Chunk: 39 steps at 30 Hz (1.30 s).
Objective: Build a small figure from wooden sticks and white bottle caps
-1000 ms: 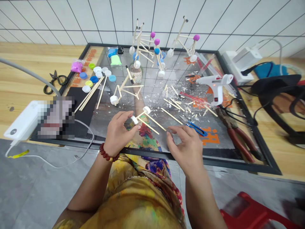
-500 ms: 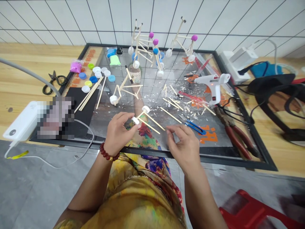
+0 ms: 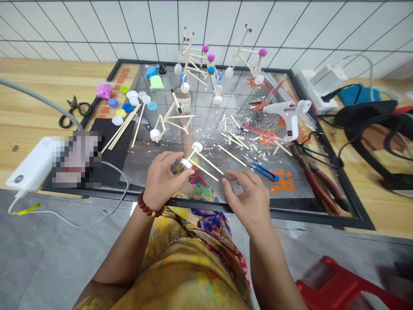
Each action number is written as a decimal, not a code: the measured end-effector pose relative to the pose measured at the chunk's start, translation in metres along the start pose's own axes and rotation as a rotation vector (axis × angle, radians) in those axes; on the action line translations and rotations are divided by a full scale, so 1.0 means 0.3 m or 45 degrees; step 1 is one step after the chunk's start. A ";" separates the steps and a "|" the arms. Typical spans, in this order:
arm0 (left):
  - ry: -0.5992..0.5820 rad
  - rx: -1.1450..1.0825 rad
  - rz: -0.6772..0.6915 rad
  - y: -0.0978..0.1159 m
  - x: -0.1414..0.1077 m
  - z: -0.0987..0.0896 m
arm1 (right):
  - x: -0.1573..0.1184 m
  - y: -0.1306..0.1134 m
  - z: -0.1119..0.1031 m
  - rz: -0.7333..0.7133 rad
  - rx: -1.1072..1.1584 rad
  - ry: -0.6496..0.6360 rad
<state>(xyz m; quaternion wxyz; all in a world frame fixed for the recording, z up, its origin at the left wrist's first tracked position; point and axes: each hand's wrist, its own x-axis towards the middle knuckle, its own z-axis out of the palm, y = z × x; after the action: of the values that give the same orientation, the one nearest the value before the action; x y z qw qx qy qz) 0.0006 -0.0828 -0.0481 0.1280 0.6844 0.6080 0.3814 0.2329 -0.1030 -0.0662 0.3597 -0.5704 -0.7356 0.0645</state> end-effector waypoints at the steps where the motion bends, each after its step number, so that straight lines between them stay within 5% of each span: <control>1: 0.003 0.034 0.008 0.002 0.001 0.004 | 0.001 -0.001 -0.002 0.005 0.005 -0.007; 17: -0.045 0.171 0.032 0.014 0.003 0.014 | 0.019 0.007 0.002 0.033 0.094 -0.012; 25: -0.049 0.155 0.031 0.009 0.006 0.014 | 0.003 -0.002 0.004 -0.130 0.085 -0.068; 32: -0.061 0.081 0.042 -0.009 0.001 0.002 | -0.001 0.015 0.005 0.187 0.234 0.223; 39: -0.093 0.080 0.030 -0.013 0.006 0.001 | 0.011 0.042 0.028 0.270 0.342 0.196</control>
<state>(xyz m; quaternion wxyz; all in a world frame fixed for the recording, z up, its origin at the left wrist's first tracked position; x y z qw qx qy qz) -0.0020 -0.0801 -0.0503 0.1241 0.7086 0.6066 0.3384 0.2376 -0.0930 -0.0772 0.4792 -0.5948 -0.6264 0.1559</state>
